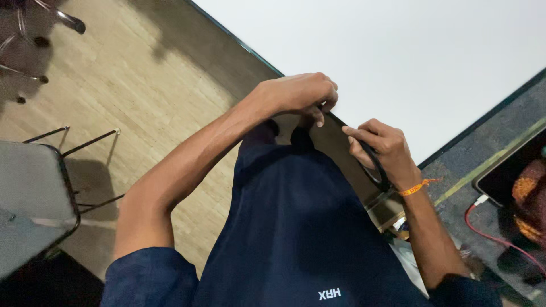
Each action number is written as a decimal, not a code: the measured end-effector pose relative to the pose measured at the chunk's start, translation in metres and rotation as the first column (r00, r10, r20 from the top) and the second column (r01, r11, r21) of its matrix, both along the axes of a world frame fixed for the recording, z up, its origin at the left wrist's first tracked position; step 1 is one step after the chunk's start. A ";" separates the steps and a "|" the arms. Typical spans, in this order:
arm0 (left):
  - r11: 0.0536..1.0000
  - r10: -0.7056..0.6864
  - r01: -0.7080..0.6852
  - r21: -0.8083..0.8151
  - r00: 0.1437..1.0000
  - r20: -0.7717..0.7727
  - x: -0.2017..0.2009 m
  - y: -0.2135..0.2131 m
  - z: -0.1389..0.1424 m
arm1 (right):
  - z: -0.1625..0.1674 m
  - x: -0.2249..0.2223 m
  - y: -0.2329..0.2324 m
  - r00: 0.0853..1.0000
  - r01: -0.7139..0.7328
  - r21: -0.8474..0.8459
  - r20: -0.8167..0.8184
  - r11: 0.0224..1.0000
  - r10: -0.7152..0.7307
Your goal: The person works on the edge of a white display panel at a repair bench, holding a small blue pen-style tool while manipulating a small component near the panel edge. They then take a roll of black tape and press tape along the panel's edge, working around the frame, before opening a drawer and reaching toward a shelf.
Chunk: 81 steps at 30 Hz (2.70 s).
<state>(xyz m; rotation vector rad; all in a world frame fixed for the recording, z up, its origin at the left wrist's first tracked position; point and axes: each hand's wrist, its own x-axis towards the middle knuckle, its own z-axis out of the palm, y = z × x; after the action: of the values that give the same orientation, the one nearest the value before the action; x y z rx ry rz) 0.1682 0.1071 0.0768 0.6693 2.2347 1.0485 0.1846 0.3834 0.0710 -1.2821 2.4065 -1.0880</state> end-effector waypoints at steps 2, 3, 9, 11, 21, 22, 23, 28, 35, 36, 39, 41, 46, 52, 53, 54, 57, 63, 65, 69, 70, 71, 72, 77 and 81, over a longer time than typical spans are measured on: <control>1.000 -0.018 0.018 0.008 1.000 0.010 -0.001 0.010 -0.001 | 0.001 0.001 0.000 1.000 0.000 -0.003 0.018 1.000 0.000; 0.999 -0.030 0.030 0.011 0.999 0.011 -0.003 0.014 -0.002 | 0.001 0.001 0.000 1.000 0.016 -0.015 0.027 1.000 -0.016; 0.989 -0.135 0.137 0.054 0.990 -0.039 -0.008 0.027 -0.016 | 0.007 0.005 -0.003 0.999 0.039 0.026 -0.003 0.999 -0.039; 0.983 -0.146 0.154 0.096 0.986 -0.086 -0.007 0.030 -0.020 | 0.012 0.007 -0.005 0.999 0.049 0.045 -0.005 0.998 -0.049; 0.988 -0.087 0.104 0.115 0.985 -0.147 0.000 0.027 -0.015 | 0.038 0.029 0.012 0.982 0.185 0.100 0.016 0.978 -0.188; 0.983 -0.091 0.114 0.141 0.982 -0.164 0.001 0.025 -0.014 | 0.040 0.033 0.020 0.976 0.211 0.089 0.035 0.973 -0.215; 0.978 -0.091 0.122 0.167 0.979 -0.180 0.002 0.024 -0.014 | 0.040 0.036 0.028 0.972 0.231 0.097 0.028 0.968 -0.234; 0.965 -0.080 0.132 0.229 0.972 -0.220 0.006 0.023 -0.014 | 0.036 0.043 0.064 0.960 0.278 0.068 0.011 0.958 -0.280; 0.993 -0.004 0.020 0.120 0.991 -0.133 0.017 0.027 -0.004 | 0.030 0.034 0.082 0.985 0.144 0.087 -0.110 0.986 -0.134; 0.996 0.017 -0.007 0.088 0.994 -0.110 0.019 0.027 -0.003 | 0.029 0.033 0.084 0.987 0.127 0.085 -0.111 0.988 -0.117; 0.991 0.027 0.001 0.134 0.979 -0.202 0.025 0.028 0.000 | 0.025 0.030 0.089 0.989 0.081 0.067 -0.131 0.994 -0.072; 0.989 0.043 -0.001 0.150 0.959 -0.281 0.029 0.030 0.002 | 0.022 0.028 0.092 0.990 0.060 0.056 -0.134 0.997 -0.052; 0.995 0.066 -0.047 0.086 0.972 -0.225 0.035 0.035 0.005 | 0.015 0.025 0.097 0.989 0.041 0.058 -0.141 0.998 -0.032; 0.998 0.065 -0.060 0.033 0.979 -0.194 0.030 0.042 0.004 | 0.011 0.024 0.100 0.992 0.036 0.060 -0.121 0.998 -0.029; 0.998 0.064 -0.058 0.034 0.979 -0.193 0.029 0.042 0.004 | 0.011 0.024 0.101 0.992 0.038 0.059 -0.120 0.998 -0.031; 0.998 0.064 -0.058 0.036 0.980 -0.191 0.029 0.043 0.003 | 0.010 0.024 0.102 0.992 0.039 0.060 -0.119 0.997 -0.031; 0.997 0.080 -0.078 0.020 0.978 -0.191 0.030 0.043 0.002 | 0.009 0.024 0.104 0.994 0.028 0.060 -0.103 0.998 -0.022; 0.990 0.093 -0.107 -0.096 0.986 -0.141 0.031 0.048 0.003 | 0.006 0.021 0.105 0.998 0.016 0.083 -0.056 0.996 -0.012; 0.992 0.085 -0.098 -0.076 0.984 -0.156 0.030 0.050 0.004 | 0.005 0.021 0.105 0.999 0.018 0.093 -0.032 0.996 -0.015; 0.996 0.072 -0.080 -0.043 0.982 -0.174 0.029 0.048 0.006 | 0.004 0.021 0.108 0.999 0.009 0.078 -0.033 0.997 -0.007; 0.997 0.066 -0.073 -0.033 0.981 -0.181 0.029 0.048 0.006 | 0.004 0.020 0.108 0.999 0.003 0.068 -0.038 0.998 0.000; 0.998 0.060 -0.065 -0.023 0.981 -0.187 0.028 0.047 0.006 | 0.004 0.021 0.108 0.999 0.007 0.078 -0.042 0.997 -0.004; 0.998 0.054 -0.058 -0.013 0.980 -0.192 0.028 0.047 0.006 | 0.003 0.021 0.108 0.999 0.011 0.087 -0.046 0.996 -0.007; 1.000 0.019 -0.017 0.010 0.984 -0.180 0.018 0.052 0.003 | 0.003 0.020 0.104 0.998 0.006 0.087 -0.067 0.996 0.000; 0.997 -0.014 0.025 0.069 0.989 -0.150 0.013 0.065 -0.001 | 0.005 0.020 0.105 0.996 0.003 0.074 -0.085 0.997 0.003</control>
<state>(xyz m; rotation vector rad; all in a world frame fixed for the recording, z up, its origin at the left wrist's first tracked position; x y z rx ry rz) 0.1816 0.1722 0.0760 0.8230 2.3215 1.1044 0.2043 0.4883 0.0756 -1.3296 2.4826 -0.9532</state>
